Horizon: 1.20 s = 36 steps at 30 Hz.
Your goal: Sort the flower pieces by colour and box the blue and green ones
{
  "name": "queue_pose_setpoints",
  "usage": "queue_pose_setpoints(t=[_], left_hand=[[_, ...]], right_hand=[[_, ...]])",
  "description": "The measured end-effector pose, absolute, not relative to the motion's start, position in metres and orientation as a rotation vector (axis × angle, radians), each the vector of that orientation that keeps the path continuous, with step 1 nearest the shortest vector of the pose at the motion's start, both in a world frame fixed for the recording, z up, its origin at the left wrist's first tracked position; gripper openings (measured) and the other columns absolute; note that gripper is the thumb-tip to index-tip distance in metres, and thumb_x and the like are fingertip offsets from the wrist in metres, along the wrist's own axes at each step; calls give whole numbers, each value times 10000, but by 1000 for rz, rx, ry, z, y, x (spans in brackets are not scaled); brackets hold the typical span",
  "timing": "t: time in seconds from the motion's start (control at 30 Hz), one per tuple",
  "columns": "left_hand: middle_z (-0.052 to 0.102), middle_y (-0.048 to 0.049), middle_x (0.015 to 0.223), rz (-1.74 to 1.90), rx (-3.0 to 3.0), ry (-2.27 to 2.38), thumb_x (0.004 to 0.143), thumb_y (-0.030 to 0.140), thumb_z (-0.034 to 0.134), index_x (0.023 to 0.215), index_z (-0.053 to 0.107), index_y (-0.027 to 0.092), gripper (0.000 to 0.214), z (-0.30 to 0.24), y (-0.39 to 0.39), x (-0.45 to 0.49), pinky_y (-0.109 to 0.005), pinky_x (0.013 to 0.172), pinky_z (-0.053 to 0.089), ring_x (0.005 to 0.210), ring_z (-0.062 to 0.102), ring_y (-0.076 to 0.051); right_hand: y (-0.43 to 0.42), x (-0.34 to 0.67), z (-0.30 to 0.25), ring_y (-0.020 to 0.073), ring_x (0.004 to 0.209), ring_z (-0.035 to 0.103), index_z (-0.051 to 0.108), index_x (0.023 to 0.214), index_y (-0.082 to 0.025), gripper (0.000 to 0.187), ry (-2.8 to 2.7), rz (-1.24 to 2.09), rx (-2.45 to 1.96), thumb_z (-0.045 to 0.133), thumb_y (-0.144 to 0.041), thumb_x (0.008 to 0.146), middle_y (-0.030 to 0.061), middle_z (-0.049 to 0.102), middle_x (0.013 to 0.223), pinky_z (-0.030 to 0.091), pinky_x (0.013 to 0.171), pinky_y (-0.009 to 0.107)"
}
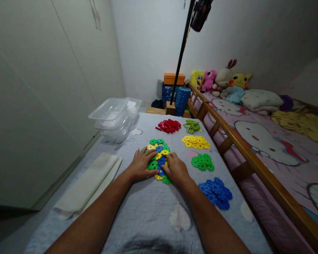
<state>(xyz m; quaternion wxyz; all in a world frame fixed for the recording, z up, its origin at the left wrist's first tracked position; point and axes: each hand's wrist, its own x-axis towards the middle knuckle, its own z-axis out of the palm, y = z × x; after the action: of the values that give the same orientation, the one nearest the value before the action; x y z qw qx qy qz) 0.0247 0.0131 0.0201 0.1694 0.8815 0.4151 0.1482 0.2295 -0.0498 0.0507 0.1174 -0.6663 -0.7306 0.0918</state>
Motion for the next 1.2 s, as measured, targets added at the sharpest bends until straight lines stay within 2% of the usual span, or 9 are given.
queue_pose_setpoints(t=[0.13,0.33,0.57,0.7,0.9,1.07,1.2], left_hand=[[483,-138,1522,511,2494,1063,723,651,746,1449,495,259,863,17,13,24,-683,1169,203,1464,304,-420],[339,-196,1584,717,2390,962,690,589,807,1506,392,194,996,13,15,23,-503,1192,328,1450,371,-343],[399,-200,1537,744,2394,1085,688,608,796,1468,444,192,951,11,15,19,-559,1173,327,1419,397,-375],[436,-196,1515,711,2402,1089,731,577,767,1454,468,188,874,11,15,18,-554,1159,342,1391,431,-367],[475,-185,1494,701,2415,1087,743,580,748,1422,513,195,815,11,14,19,-551,1147,357,1379,445,-363],[454,-189,1508,689,2402,1098,752,594,735,1431,503,187,824,12,13,19,-546,1165,336,1398,424,-362],[459,-168,1508,717,2392,1109,754,575,736,1426,512,213,796,13,13,18,-536,1162,352,1387,441,-358]], right_hand=[[-49,230,43,244,1127,589,618,1244,-197,388,-2103,243,-1821,644,-373,899,113,595,1264,493,910,337],[-46,230,34,242,1086,552,705,1131,-231,245,-2038,169,-1696,603,-296,917,92,636,1174,455,947,362],[-43,227,25,286,1148,467,708,1181,-274,368,-1958,65,-1694,727,-378,829,99,578,1258,371,989,435],[-43,225,25,285,1154,450,743,1105,-300,278,-1972,51,-1658,746,-356,833,84,585,1238,345,980,435],[-42,228,29,254,1135,446,776,983,-304,130,-1969,-3,-1601,667,-288,913,58,619,1187,324,991,413],[-43,236,36,238,1114,477,759,991,-269,193,-1892,43,-1581,567,-277,965,65,636,1135,359,981,388],[-42,241,43,220,1017,546,727,978,-226,258,-1785,150,-1545,473,-266,987,71,666,1006,413,946,365]])
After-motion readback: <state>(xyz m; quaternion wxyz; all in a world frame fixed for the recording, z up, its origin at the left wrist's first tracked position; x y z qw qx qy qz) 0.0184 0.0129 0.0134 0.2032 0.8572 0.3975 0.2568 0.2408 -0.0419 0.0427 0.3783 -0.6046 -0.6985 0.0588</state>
